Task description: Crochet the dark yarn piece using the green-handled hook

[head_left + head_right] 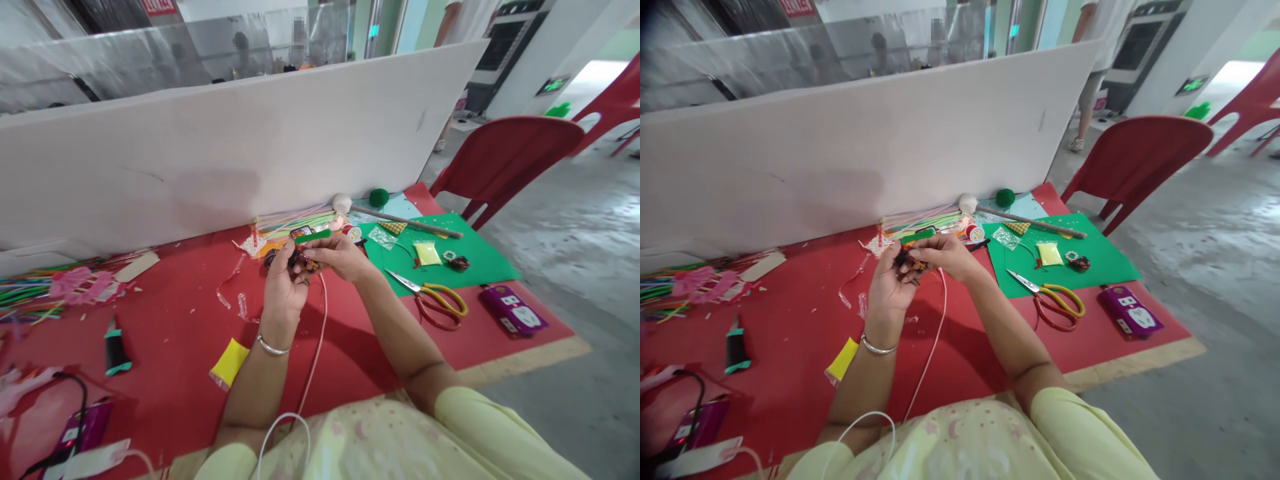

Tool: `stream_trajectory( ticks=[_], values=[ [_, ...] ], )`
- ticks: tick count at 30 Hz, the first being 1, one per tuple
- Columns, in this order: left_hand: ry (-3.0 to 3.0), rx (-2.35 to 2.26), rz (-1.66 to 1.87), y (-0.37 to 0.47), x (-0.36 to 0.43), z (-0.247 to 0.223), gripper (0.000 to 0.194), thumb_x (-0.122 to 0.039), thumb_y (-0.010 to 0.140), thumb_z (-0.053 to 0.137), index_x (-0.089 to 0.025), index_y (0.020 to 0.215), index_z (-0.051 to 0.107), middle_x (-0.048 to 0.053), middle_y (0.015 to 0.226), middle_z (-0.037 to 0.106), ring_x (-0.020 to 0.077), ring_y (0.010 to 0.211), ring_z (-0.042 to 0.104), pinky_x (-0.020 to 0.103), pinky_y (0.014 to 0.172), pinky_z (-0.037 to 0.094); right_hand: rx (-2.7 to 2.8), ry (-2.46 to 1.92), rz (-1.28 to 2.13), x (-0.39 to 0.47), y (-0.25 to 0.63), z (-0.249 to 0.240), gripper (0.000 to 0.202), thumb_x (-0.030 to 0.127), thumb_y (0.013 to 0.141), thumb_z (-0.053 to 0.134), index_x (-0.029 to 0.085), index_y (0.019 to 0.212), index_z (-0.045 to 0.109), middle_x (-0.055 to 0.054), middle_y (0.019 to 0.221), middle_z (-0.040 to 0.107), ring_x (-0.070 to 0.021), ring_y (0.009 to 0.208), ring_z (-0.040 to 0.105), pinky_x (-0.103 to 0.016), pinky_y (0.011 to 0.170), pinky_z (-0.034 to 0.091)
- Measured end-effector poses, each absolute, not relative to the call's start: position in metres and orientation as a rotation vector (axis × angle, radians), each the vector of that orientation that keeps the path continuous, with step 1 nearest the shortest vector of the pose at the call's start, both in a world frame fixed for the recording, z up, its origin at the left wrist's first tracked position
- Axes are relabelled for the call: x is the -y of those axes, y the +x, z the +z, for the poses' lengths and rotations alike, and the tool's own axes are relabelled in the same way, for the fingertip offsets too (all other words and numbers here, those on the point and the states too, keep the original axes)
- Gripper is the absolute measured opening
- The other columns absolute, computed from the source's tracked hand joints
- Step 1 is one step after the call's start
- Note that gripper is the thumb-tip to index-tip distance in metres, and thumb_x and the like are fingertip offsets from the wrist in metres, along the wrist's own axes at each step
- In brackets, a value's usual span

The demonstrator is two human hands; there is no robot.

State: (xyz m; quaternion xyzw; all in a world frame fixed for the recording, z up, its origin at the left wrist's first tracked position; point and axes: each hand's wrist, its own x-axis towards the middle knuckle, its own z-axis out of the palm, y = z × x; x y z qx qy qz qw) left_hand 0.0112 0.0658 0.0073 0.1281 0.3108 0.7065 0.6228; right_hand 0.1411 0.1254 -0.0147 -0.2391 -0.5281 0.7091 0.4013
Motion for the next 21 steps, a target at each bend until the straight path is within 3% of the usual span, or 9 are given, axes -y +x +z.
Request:
stream_trajectory(
  ticks=[6, 21],
  values=[
    [0.276, -0.723, 1.618, 0.0124, -0.0657, 0.0063, 0.025, -0.025, 0.07, 0.086, -0.015, 0.076, 0.063, -0.006, 0.061, 0.057, -0.0007, 0.042, 0.037, 0.012, 0.037, 0.022, 1.29, -0.603, 1.809, -0.1256, 0.1386, -0.0164, 0.027, 0.035, 0.071, 0.087, 0.017, 0.09, 0.079, -0.002, 0.077, 0.079, -0.0118, 0.063, 0.072, -0.022, 0.061, 0.059],
    [0.274, -0.718, 1.606, 0.0128, -0.0659, 0.0069, 0.026, -0.023, 0.068, 0.085, -0.014, 0.075, 0.061, -0.007, 0.06, 0.056, -0.0008, 0.041, 0.038, 0.013, 0.037, 0.022, 1.185, -0.566, 1.909, -0.1287, 0.1368, -0.0191, 0.029, 0.03, 0.066, 0.088, 0.015, 0.088, 0.078, -0.001, 0.071, 0.076, -0.0108, 0.059, 0.07, -0.02, 0.056, 0.057]
  ],
)
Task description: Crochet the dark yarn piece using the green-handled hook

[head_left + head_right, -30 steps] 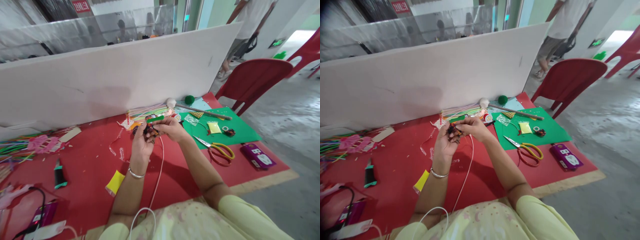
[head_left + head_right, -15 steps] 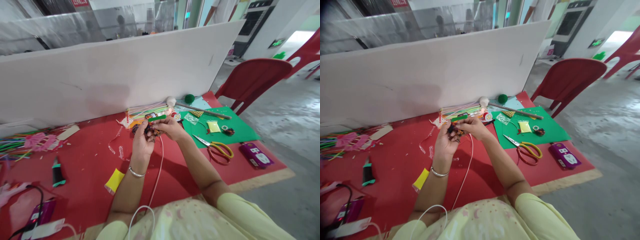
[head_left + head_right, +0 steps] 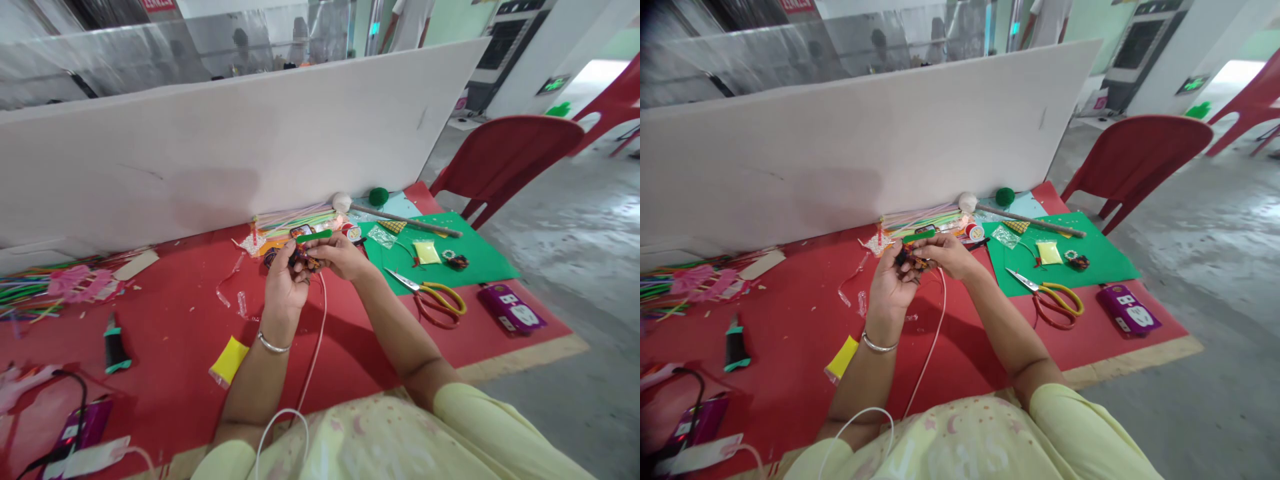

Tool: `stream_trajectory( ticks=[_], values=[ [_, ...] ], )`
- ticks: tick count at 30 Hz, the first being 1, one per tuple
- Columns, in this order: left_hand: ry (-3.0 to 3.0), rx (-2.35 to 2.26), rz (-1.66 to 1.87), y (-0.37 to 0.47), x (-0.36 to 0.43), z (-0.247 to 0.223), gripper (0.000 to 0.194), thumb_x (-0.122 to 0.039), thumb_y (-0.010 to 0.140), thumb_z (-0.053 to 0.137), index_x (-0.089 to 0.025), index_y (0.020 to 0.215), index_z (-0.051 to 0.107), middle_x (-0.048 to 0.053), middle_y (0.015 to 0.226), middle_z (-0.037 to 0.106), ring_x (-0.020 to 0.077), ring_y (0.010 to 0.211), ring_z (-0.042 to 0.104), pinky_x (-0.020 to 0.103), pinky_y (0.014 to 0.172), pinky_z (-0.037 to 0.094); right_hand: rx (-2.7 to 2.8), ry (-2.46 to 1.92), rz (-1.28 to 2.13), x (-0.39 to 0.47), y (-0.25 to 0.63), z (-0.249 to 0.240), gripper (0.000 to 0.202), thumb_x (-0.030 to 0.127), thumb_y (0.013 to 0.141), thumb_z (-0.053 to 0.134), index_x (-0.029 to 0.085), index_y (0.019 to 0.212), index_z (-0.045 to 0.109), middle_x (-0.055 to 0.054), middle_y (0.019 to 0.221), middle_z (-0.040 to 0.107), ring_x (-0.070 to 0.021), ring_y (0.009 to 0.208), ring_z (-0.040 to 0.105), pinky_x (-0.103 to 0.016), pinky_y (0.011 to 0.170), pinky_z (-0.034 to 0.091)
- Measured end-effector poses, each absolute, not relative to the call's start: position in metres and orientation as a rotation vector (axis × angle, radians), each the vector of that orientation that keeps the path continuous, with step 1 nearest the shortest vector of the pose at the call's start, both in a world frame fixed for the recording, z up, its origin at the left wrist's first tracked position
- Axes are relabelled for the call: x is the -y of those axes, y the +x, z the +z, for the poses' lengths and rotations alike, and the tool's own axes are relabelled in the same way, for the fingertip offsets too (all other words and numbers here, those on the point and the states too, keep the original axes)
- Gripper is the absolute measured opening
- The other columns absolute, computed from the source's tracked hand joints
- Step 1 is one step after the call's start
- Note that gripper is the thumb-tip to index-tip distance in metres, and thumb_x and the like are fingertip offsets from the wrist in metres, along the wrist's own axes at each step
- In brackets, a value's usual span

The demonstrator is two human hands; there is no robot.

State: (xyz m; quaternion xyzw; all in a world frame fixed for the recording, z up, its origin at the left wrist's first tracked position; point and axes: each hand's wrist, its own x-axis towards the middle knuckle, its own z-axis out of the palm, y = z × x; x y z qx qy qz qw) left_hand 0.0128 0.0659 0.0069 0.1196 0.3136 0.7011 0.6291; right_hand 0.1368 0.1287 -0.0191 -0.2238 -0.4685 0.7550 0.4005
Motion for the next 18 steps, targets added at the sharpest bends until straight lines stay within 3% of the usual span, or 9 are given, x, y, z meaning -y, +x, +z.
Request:
stream_trajectory(
  ticks=[10, 18],
  values=[
    [0.262, -0.75, 1.598, 0.0132, -0.0666, 0.0076, 0.027, -0.023, 0.068, 0.086, -0.016, 0.075, 0.061, -0.006, 0.061, 0.058, -0.0002, 0.041, 0.038, 0.015, 0.037, 0.021, 1.273, -0.5, 1.9, -0.1242, 0.1373, -0.0133, 0.024, 0.033, 0.073, 0.086, 0.015, 0.087, 0.077, -0.003, 0.072, 0.077, -0.011, 0.059, 0.07, -0.021, 0.059, 0.058],
    [0.233, -0.772, 1.588, 0.0138, -0.0669, 0.0062, 0.026, -0.024, 0.068, 0.086, -0.016, 0.076, 0.063, -0.006, 0.062, 0.059, -0.0003, 0.041, 0.039, 0.014, 0.036, 0.021, 1.263, -0.487, 1.896, -0.1261, 0.1368, -0.0168, 0.026, 0.031, 0.07, 0.086, 0.015, 0.086, 0.076, -0.003, 0.073, 0.078, -0.0124, 0.061, 0.071, -0.022, 0.059, 0.058]
  ],
)
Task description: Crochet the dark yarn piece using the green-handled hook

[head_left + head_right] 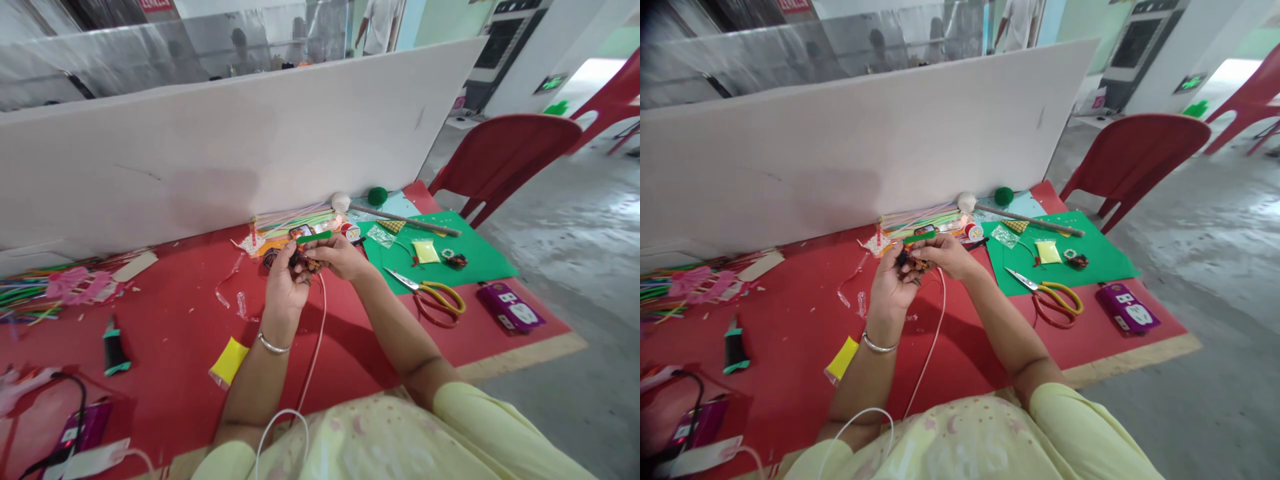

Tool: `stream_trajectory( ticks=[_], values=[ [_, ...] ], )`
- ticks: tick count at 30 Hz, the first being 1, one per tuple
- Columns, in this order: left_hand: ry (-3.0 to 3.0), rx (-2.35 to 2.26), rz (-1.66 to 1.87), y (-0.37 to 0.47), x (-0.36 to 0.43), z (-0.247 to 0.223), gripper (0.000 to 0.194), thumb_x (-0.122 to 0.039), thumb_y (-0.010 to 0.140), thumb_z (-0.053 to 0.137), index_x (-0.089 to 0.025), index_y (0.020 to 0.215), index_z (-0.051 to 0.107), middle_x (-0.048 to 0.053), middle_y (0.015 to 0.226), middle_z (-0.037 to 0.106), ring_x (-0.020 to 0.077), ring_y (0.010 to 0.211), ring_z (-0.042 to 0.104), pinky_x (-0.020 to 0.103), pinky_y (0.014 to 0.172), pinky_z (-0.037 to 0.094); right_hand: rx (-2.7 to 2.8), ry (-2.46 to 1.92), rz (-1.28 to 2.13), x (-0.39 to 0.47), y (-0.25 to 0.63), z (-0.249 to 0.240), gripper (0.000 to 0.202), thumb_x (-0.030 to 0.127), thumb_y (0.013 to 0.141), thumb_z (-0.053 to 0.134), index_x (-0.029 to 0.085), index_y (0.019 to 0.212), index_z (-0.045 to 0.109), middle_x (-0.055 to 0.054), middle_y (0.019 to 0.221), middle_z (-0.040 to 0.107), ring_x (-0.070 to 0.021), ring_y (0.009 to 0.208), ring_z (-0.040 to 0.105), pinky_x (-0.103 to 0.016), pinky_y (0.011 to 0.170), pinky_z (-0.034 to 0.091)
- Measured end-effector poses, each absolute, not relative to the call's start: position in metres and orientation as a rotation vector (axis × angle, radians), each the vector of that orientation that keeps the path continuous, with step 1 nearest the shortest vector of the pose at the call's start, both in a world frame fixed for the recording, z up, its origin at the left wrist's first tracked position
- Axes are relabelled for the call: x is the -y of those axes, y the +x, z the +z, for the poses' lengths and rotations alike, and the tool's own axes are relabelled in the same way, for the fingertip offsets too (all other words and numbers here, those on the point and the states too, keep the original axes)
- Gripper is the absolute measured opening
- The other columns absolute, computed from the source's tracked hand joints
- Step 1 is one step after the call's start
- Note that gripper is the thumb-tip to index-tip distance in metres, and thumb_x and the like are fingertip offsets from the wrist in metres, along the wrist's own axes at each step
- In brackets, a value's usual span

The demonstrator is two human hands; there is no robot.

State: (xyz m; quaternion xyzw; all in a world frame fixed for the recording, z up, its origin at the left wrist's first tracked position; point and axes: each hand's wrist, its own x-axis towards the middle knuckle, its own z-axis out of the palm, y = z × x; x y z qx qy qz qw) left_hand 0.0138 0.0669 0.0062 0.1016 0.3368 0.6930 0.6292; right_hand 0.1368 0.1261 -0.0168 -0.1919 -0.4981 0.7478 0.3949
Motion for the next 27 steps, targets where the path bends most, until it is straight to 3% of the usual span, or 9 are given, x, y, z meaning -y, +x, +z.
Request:
stream_trajectory(
  ticks=[6, 27],
  values=[
    [0.232, -0.749, 1.595, 0.0145, -0.0664, 0.0056, 0.026, -0.023, 0.067, 0.086, -0.016, 0.074, 0.062, -0.005, 0.063, 0.059, -0.0004, 0.042, 0.039, 0.014, 0.036, 0.021, 1.306, -0.484, 1.872, -0.1247, 0.1359, -0.0167, 0.023, 0.035, 0.075, 0.083, 0.015, 0.083, 0.075, -0.004, 0.073, 0.078, -0.013, 0.06, 0.071, -0.021, 0.056, 0.056],
    [0.266, -0.752, 1.624, 0.0177, -0.0651, 0.0037, 0.028, -0.023, 0.065, 0.088, -0.017, 0.079, 0.065, -0.007, 0.064, 0.057, -0.0008, 0.043, 0.04, 0.013, 0.037, 0.024, 1.224, -0.552, 1.787, -0.1233, 0.1319, -0.0183, 0.026, 0.035, 0.071, 0.085, 0.015, 0.081, 0.073, 0.0, 0.065, 0.071, -0.0095, 0.051, 0.061, -0.02, 0.048, 0.047]
  ],
)
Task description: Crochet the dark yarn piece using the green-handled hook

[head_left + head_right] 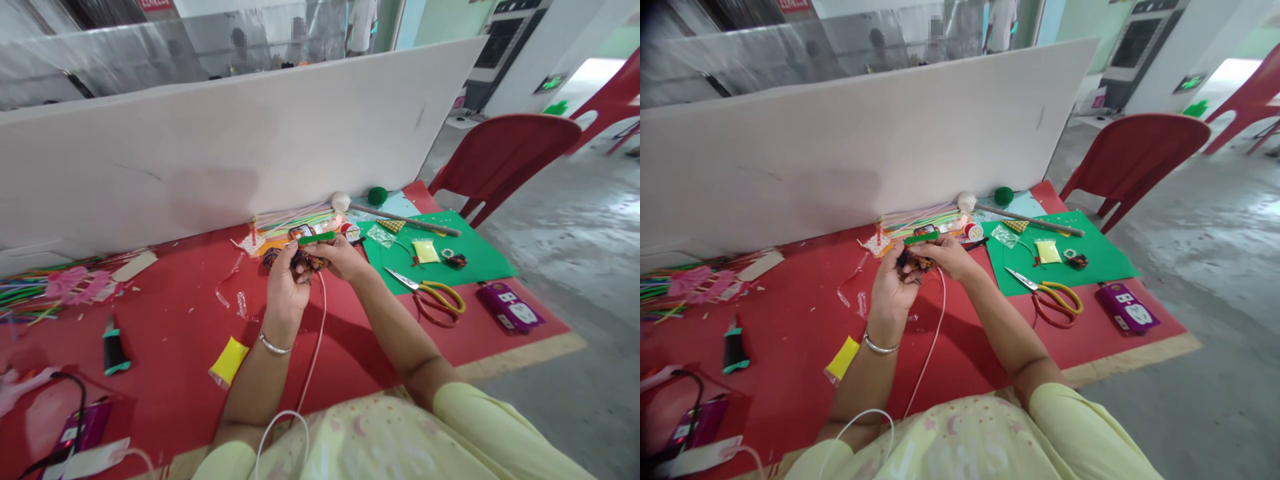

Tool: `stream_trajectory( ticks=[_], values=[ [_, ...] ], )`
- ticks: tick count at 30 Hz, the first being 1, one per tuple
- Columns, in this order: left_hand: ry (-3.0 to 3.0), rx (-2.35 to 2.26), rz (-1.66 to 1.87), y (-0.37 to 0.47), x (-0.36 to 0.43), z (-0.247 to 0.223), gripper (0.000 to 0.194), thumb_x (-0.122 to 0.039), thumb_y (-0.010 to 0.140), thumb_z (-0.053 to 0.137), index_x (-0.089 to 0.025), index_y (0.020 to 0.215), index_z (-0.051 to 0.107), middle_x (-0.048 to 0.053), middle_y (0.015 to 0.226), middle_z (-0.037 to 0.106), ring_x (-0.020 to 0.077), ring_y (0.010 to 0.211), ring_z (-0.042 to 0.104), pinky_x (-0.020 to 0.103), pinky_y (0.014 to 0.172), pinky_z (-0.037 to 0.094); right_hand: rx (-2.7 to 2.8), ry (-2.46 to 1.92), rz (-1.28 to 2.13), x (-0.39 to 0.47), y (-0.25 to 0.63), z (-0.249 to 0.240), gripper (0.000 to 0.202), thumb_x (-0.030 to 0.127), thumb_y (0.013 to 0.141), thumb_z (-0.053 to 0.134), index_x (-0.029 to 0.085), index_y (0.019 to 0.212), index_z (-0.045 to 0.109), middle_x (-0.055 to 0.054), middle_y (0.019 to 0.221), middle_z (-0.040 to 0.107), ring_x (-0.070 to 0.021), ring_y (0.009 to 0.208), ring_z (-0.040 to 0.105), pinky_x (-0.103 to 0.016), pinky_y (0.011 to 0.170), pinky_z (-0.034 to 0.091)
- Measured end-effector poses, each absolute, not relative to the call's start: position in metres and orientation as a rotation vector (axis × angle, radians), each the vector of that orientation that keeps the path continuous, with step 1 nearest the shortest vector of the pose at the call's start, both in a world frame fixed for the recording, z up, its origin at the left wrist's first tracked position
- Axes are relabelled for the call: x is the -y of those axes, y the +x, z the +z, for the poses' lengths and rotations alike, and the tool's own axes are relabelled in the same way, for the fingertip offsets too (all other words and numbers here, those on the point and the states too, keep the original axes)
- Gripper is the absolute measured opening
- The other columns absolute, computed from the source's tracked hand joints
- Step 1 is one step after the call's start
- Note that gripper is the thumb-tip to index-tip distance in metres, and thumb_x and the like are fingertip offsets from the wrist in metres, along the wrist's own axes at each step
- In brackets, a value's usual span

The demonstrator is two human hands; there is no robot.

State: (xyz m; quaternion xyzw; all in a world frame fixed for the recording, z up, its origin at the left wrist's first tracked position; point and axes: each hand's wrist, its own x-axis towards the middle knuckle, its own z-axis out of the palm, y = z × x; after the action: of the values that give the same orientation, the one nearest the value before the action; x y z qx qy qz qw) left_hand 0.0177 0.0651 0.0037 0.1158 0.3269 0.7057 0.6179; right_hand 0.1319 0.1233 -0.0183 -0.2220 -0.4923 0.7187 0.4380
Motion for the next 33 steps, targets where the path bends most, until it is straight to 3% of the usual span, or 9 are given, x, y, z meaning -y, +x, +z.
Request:
stream_trajectory(
  ticks=[7, 19, 23, 26, 30, 33],
  values=[
    [0.283, -0.75, 1.625, 0.019, -0.065, 0.003, 0.027, -0.022, 0.065, 0.087, -0.017, 0.079, 0.064, -0.007, 0.063, 0.055, -0.0004, 0.043, 0.041, 0.013, 0.038, 0.024, 1.201, -0.575, 1.746, -0.125, 0.131, -0.019, 0.025, 0.033, 0.067, 0.087, 0.015, 0.072, 0.07, 0.003, 0.054, 0.063, -0.0082, 0.046, 0.053, -0.02, 0.046, 0.044],
    [0.286, -0.753, 1.616, 0.022, -0.064, 0.005, 0.026, -0.019, 0.063, 0.086, -0.016, 0.077, 0.064, -0.006, 0.063, 0.057, 0.0006, 0.043, 0.04, 0.014, 0.037, 0.022, 1.222, -0.502, 1.685, -0.128, 0.132, -0.025, 0.023, 0.029, 0.069, 0.085, 0.015, 0.084, 0.074, 0.001, 0.067, 0.069, -0.0084, 0.051, 0.056, -0.02, 0.049, 0.046],
    [0.355, -0.789, 1.64, 0.022, -0.063, 0.004, 0.022, -0.023, 0.067, 0.084, -0.016, 0.075, 0.064, -0.006, 0.06, 0.052, 0.0016, 0.045, 0.038, 0.014, 0.038, 0.022, 1.292, -0.543, 1.684, -0.123, 0.132, -0.02, 0.027, 0.037, 0.073, 0.084, 0.015, 0.084, 0.073, 0.001, 0.066, 0.067, -0.0085, 0.051, 0.055, -0.021, 0.051, 0.047],
    [0.432, -0.863, 1.691, 0.022, -0.063, 0.003, 0.023, -0.024, 0.071, 0.082, -0.017, 0.067, 0.061, -0.007, 0.055, 0.044, 0.0034, 0.045, 0.035, 0.016, 0.038, 0.021, 1.395, -0.618, 1.534, -0.121, 0.135, -0.013, 0.032, 0.045, 0.076, 0.082, 0.016, 0.087, 0.073, -0.001, 0.073, 0.067, -0.0105, 0.062, 0.059, -0.023, 0.059, 0.051],
    [0.521, -0.9, 1.696, 0.02, -0.063, 0.004, 0.02, -0.023, 0.068, 0.083, -0.017, 0.065, 0.064, -0.006, 0.056, 0.045, 0.0032, 0.044, 0.032, 0.018, 0.038, 0.021, 1.53, -0.575, 1.139, -0.12, 0.144, -0.003, 0.029, 0.046, 0.078, 0.081, 0.019, 0.084, 0.073, -0.002, 0.086, 0.066, -0.0132, 0.081, 0.06, -0.027, 0.077, 0.052],
    [0.61, -0.912, 1.632, 0.018, -0.063, 0.004, 0.021, -0.027, 0.066, 0.085, -0.016, 0.068, 0.067, -0.007, 0.055, 0.044, 0.0027, 0.042, 0.03, 0.019, 0.038, 0.019, 1.586, -0.517, 1.118, -0.116, 0.15, 0.002, 0.033, 0.051, 0.083, 0.075, 0.019, 0.079, 0.069, 0.0, 0.078, 0.06, -0.0116, 0.073, 0.054, -0.026, 0.07, 0.049]
  ],
)
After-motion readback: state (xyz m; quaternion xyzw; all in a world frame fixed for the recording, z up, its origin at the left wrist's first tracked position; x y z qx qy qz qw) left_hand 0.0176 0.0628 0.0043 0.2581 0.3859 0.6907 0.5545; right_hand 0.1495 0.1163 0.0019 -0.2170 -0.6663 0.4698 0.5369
